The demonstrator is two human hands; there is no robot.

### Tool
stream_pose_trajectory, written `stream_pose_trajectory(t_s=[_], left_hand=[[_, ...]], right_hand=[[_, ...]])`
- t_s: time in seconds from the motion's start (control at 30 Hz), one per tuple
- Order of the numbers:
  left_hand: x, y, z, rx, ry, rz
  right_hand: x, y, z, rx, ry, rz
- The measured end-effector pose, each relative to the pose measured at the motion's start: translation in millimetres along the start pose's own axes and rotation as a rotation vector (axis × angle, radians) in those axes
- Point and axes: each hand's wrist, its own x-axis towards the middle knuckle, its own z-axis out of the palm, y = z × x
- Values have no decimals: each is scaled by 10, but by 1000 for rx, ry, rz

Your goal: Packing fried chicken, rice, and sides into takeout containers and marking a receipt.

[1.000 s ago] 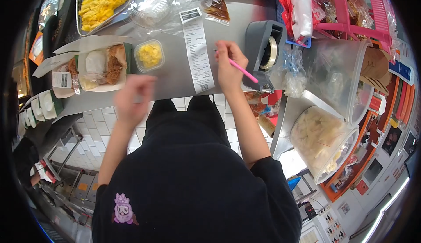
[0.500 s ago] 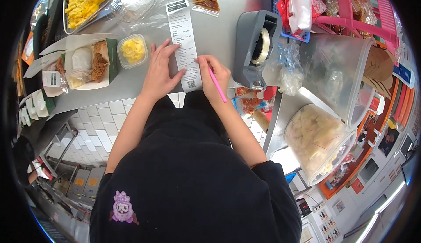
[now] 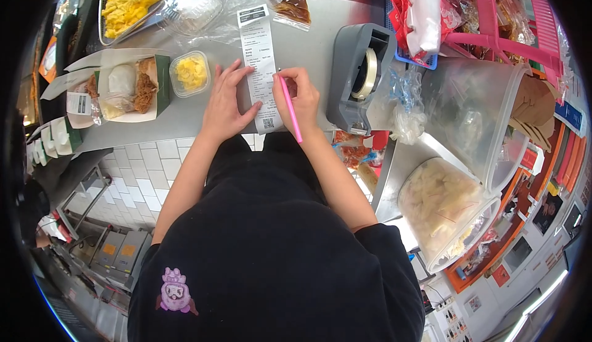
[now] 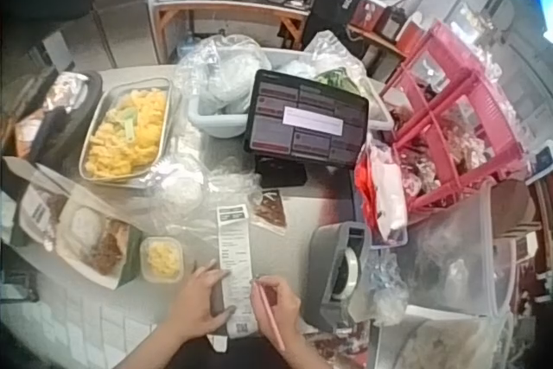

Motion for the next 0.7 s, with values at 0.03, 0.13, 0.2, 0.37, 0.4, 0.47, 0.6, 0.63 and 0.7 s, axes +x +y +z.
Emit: stream_pose_trajectory(t_s=[0.03,0.13,0.2,0.37,0.4,0.47,0.6,0.63,0.7], left_hand=[[3,-3,6,-17,16,1],[7,-9,18,-35,36,4],[7,-15,16,-35,42,4],[16,-4,30,-34,46,-1],[17,2,33,-32,46,-1],[20,-1,36,-34,53,4],[2,-24,44,-8,39,3],[7,-26,43,-8,38,4],[4,-22,43,-9,36,4]], right_hand=[[6,11,-20,-68,-47,-53],[-26,92,-44,-108,-57,-84],[-34,134,-47,-106,-32,-100],[-38,145,-70,-53,34,-106],[-29,136,-70,-62,21,-111],[-16,115,-53,-68,8,-118],[34,54,-22,-52,-4,-93],[48,30,-37,-39,-29,-58],[98,37,-46,-65,-50,-57]])
